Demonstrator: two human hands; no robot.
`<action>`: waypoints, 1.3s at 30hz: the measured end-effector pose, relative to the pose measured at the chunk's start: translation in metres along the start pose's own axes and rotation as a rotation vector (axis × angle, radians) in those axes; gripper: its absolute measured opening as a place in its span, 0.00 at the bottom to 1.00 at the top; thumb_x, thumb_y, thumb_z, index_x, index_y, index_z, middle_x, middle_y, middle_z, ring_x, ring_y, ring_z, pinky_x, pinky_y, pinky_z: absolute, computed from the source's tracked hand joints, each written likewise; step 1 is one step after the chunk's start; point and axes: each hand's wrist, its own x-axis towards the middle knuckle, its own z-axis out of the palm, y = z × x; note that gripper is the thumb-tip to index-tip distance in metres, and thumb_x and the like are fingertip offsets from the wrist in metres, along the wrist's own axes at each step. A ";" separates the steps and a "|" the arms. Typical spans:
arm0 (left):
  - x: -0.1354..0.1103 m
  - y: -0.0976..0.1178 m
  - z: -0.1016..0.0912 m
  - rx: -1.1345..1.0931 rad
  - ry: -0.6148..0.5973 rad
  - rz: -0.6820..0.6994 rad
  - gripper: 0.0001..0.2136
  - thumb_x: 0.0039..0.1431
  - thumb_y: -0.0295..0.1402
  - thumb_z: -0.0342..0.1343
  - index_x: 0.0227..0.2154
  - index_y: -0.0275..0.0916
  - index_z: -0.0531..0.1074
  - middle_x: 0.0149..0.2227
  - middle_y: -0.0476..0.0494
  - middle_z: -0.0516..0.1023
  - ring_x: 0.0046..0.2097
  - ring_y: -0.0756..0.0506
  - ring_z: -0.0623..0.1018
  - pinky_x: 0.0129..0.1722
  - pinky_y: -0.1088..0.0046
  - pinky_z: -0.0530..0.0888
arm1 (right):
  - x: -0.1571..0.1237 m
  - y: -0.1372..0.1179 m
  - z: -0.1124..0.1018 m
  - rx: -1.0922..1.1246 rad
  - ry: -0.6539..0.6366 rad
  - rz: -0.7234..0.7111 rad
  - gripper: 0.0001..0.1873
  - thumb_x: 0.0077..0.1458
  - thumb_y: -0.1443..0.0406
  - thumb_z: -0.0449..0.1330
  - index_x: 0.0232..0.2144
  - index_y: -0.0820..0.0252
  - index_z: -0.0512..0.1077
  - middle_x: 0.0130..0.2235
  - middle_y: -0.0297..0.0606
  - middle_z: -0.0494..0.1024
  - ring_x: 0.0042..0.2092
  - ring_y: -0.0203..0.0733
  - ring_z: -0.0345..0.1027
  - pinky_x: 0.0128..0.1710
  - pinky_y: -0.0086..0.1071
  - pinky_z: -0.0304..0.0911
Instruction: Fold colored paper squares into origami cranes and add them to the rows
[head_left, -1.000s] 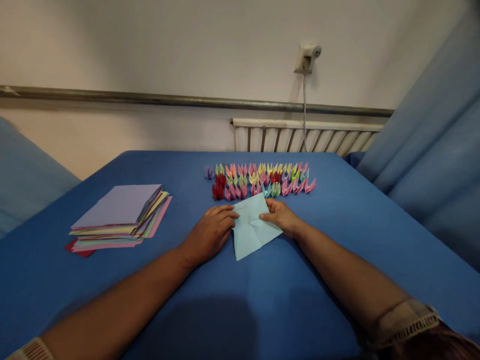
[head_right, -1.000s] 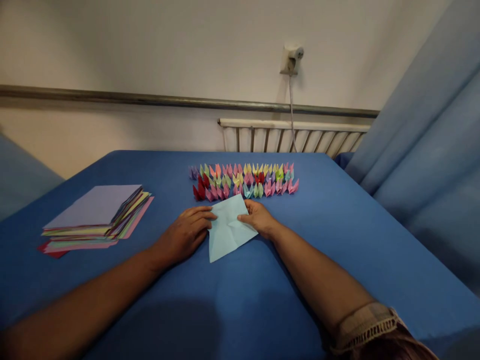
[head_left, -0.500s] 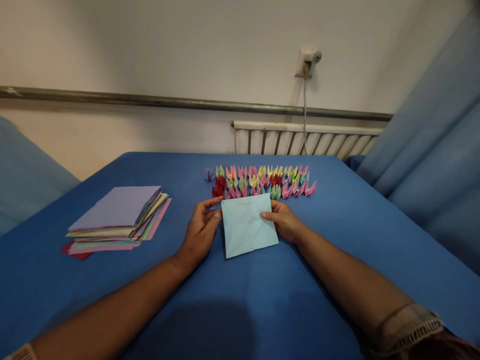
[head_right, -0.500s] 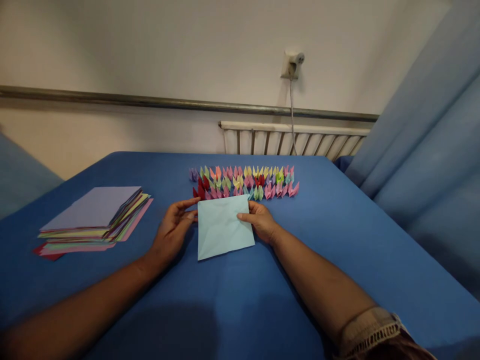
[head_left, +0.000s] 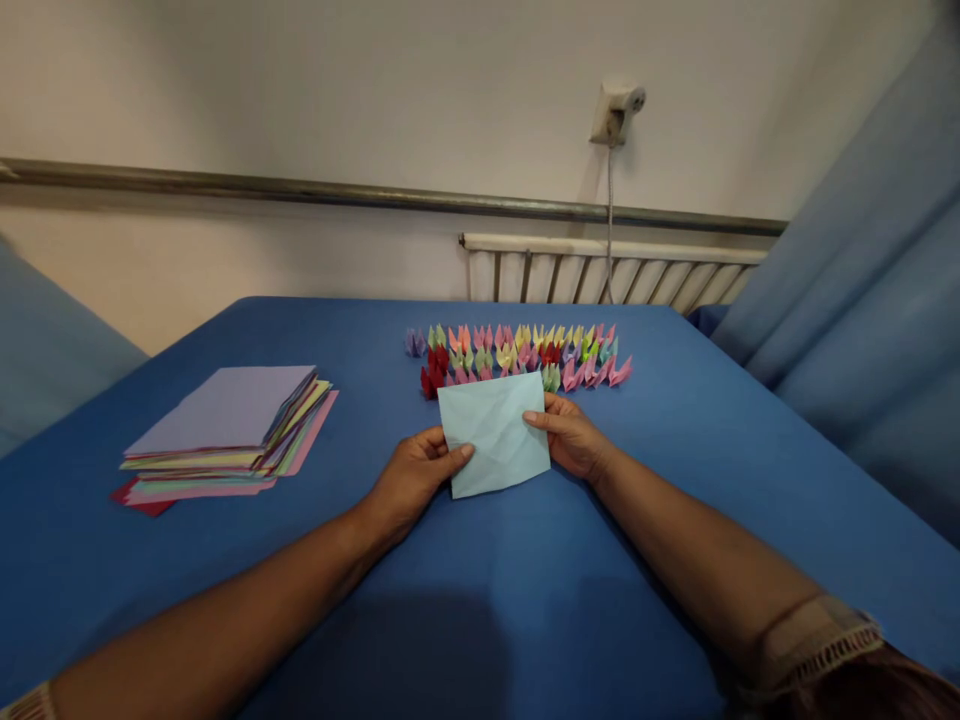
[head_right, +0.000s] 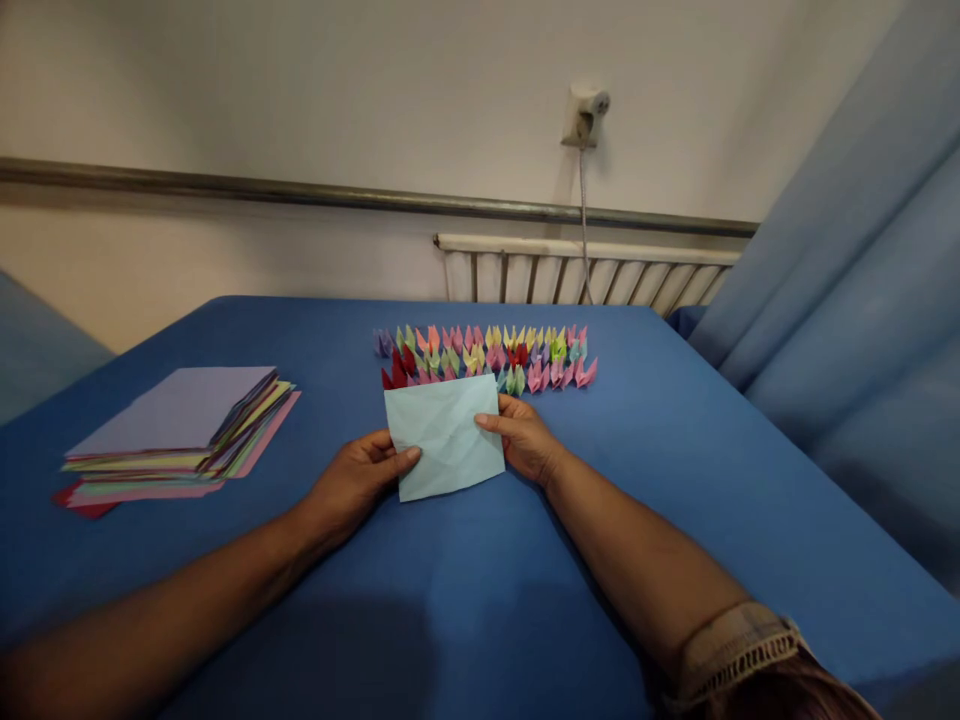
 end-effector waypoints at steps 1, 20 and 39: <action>0.000 0.000 0.000 0.009 0.006 0.008 0.18 0.47 0.39 0.67 0.39 0.35 0.75 0.38 0.41 0.82 0.40 0.42 0.81 0.44 0.65 0.75 | 0.000 0.000 0.000 -0.006 -0.011 0.000 0.19 0.42 0.64 0.71 0.39 0.60 0.74 0.37 0.38 0.82 0.35 0.41 0.76 0.42 0.38 0.69; -0.014 0.022 -0.015 1.690 -0.065 0.763 0.11 0.54 0.19 0.48 0.36 0.36 0.72 0.38 0.38 0.75 0.38 0.41 0.73 0.39 0.62 0.69 | -0.004 0.004 -0.003 -0.998 0.007 -0.522 0.31 0.50 0.63 0.65 0.56 0.52 0.63 0.58 0.45 0.62 0.54 0.47 0.63 0.52 0.44 0.62; -0.015 0.002 -0.012 1.518 -0.086 0.571 0.06 0.59 0.31 0.51 0.38 0.39 0.71 0.37 0.42 0.75 0.39 0.41 0.72 0.40 0.64 0.68 | -0.016 0.003 0.006 -1.459 -0.224 -0.508 0.07 0.57 0.67 0.57 0.38 0.56 0.74 0.43 0.40 0.76 0.44 0.44 0.68 0.46 0.39 0.60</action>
